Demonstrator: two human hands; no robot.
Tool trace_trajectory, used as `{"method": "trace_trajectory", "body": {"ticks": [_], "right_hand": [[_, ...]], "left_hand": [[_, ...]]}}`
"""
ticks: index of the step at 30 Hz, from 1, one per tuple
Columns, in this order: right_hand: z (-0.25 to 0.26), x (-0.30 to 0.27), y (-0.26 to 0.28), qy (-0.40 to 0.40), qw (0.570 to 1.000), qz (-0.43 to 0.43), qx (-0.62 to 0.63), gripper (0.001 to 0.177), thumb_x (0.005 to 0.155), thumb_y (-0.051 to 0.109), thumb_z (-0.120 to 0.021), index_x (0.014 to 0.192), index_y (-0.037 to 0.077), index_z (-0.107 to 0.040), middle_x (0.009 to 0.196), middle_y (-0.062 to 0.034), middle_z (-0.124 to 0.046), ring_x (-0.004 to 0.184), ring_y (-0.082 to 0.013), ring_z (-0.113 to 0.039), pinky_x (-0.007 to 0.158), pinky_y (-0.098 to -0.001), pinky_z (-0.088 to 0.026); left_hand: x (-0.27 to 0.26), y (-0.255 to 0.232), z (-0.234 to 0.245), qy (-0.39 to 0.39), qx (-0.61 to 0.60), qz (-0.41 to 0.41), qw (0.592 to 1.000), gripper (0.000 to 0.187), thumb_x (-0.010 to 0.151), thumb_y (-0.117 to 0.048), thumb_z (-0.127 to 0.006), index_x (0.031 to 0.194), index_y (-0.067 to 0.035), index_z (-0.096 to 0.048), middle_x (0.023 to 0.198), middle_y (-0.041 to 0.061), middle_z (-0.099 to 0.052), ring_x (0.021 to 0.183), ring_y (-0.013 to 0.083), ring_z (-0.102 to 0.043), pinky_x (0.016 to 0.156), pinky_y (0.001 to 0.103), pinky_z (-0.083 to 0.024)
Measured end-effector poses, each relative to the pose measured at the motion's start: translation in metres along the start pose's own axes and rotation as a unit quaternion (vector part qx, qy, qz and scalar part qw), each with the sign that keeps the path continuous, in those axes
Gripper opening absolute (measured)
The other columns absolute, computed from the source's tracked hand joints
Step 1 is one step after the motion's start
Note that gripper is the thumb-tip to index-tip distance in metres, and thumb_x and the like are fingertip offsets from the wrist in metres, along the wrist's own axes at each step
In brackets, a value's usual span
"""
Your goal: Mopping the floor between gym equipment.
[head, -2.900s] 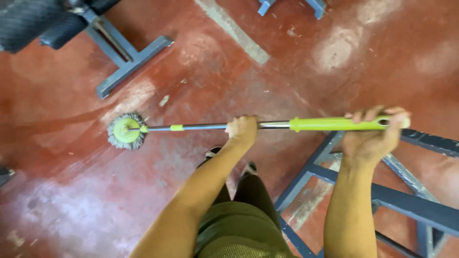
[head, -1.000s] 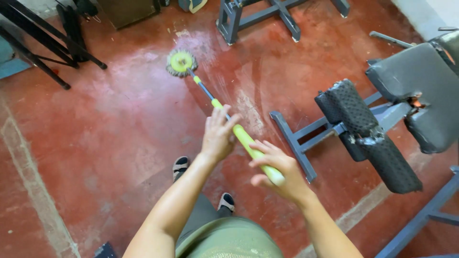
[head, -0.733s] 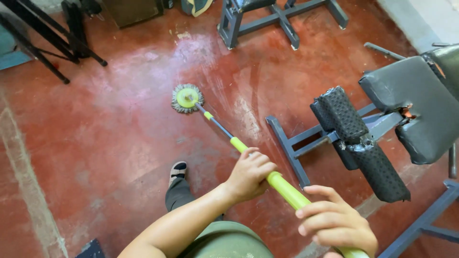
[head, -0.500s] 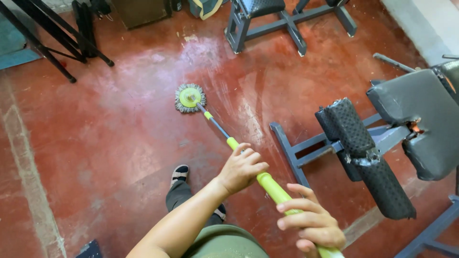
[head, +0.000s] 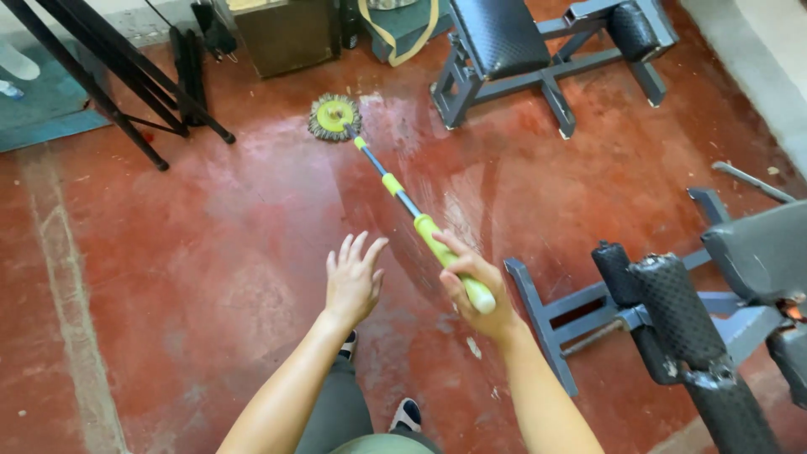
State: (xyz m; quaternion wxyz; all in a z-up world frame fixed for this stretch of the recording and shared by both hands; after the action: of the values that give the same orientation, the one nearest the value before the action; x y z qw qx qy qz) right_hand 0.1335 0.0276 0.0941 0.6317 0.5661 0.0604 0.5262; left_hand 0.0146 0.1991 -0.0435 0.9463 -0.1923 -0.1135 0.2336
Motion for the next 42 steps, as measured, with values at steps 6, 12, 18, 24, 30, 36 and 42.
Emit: {"method": "trace_trajectory", "body": {"ticks": [6,12,18,24,30,36,42], "right_hand": [[-0.060,0.086,-0.074,0.037,0.999,0.017,-0.024,0.013,0.097,0.020,-0.073,0.095,0.008,-0.071,0.143,-0.0188,-0.064,0.134,-0.0445,-0.053,0.107,-0.0505,-0.046],[-0.127,0.099,-0.103,0.046,0.999,0.004,0.008,0.018,0.090,0.024,-0.082,0.087,0.010,-0.070,0.134,-0.0150,-0.069,0.136,-0.0427,-0.052,0.116,-0.0505,-0.038],[-0.138,0.028,-0.062,0.120,0.991,0.057,0.007,0.023,0.087,0.028,-0.084,0.085,0.011,-0.068,0.128,-0.0185,-0.071,0.129,-0.0434,-0.059,0.121,-0.0521,-0.033],[-0.054,-0.102,0.043,0.211,0.972,0.095,-0.040,0.029,0.090,0.039,-0.080,0.086,0.013,-0.067,0.124,-0.0197,-0.071,0.126,-0.0513,-0.059,0.111,-0.0592,-0.043],[0.056,-0.175,0.171,0.268,0.963,0.024,-0.030,0.022,0.081,0.025,-0.081,0.082,0.009,-0.065,0.132,-0.0088,-0.069,0.142,-0.0414,-0.053,0.107,-0.0476,-0.051],[0.084,-0.182,0.246,0.310,0.947,0.012,-0.082,0.017,0.082,0.018,-0.081,0.078,0.009,-0.067,0.123,-0.0067,-0.074,0.138,-0.0417,-0.055,0.107,-0.0485,-0.049],[0.038,-0.179,0.211,0.253,0.959,0.094,-0.087,0.013,0.081,0.012,-0.080,0.082,0.011,-0.067,0.113,-0.0031,-0.076,0.127,-0.0411,-0.065,0.100,-0.0444,-0.058]], "left_hand": [[-0.040,0.106,-0.045,0.069,0.026,0.073,0.995,0.047,0.090,-0.032,-0.069,0.135,-0.028,-0.057,0.149,0.015,-0.048,0.144,0.0424,-0.041,0.103,0.067,-0.044],[-0.059,0.133,-0.032,0.043,0.032,0.096,0.994,0.045,0.090,-0.032,-0.068,0.134,-0.028,-0.058,0.148,0.014,-0.048,0.144,0.0406,-0.042,0.103,0.065,-0.046],[-0.079,0.090,-0.012,-0.004,0.003,0.128,0.992,0.061,0.089,-0.030,-0.069,0.146,-0.027,-0.048,0.147,0.015,-0.047,0.142,0.0403,-0.043,0.103,0.062,-0.048],[-0.129,-0.026,-0.027,-0.067,-0.013,0.073,0.995,0.095,0.080,-0.025,-0.080,0.160,-0.029,-0.030,0.149,0.018,-0.045,0.136,0.0443,-0.046,0.099,0.059,-0.049],[-0.199,-0.193,0.015,-0.168,-0.223,-0.065,0.958,0.058,0.078,-0.012,-0.072,0.133,-0.017,-0.055,0.156,0.017,-0.041,0.147,0.0471,-0.034,0.114,0.067,-0.029],[-0.222,-0.253,0.080,-0.226,-0.345,-0.237,0.879,0.034,0.074,-0.010,-0.070,0.103,-0.006,-0.054,0.095,0.009,-0.058,0.082,0.0275,-0.056,0.095,0.044,-0.042],[-0.190,-0.198,0.067,-0.282,-0.316,-0.305,0.853,0.027,0.087,-0.013,-0.080,0.077,-0.012,-0.055,0.066,0.001,-0.056,0.057,0.0193,-0.051,0.065,0.033,-0.048]]}}
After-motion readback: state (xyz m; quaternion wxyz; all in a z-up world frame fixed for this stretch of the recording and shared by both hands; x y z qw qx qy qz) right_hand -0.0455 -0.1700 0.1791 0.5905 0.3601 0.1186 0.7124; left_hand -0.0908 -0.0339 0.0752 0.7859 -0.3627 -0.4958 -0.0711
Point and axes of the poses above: each hand's wrist, its own x-axis towards the middle knuckle, its own z-axis out of the back of the hand, y = z × x, the point moved 3 cm from there along x, towards the middle knuckle
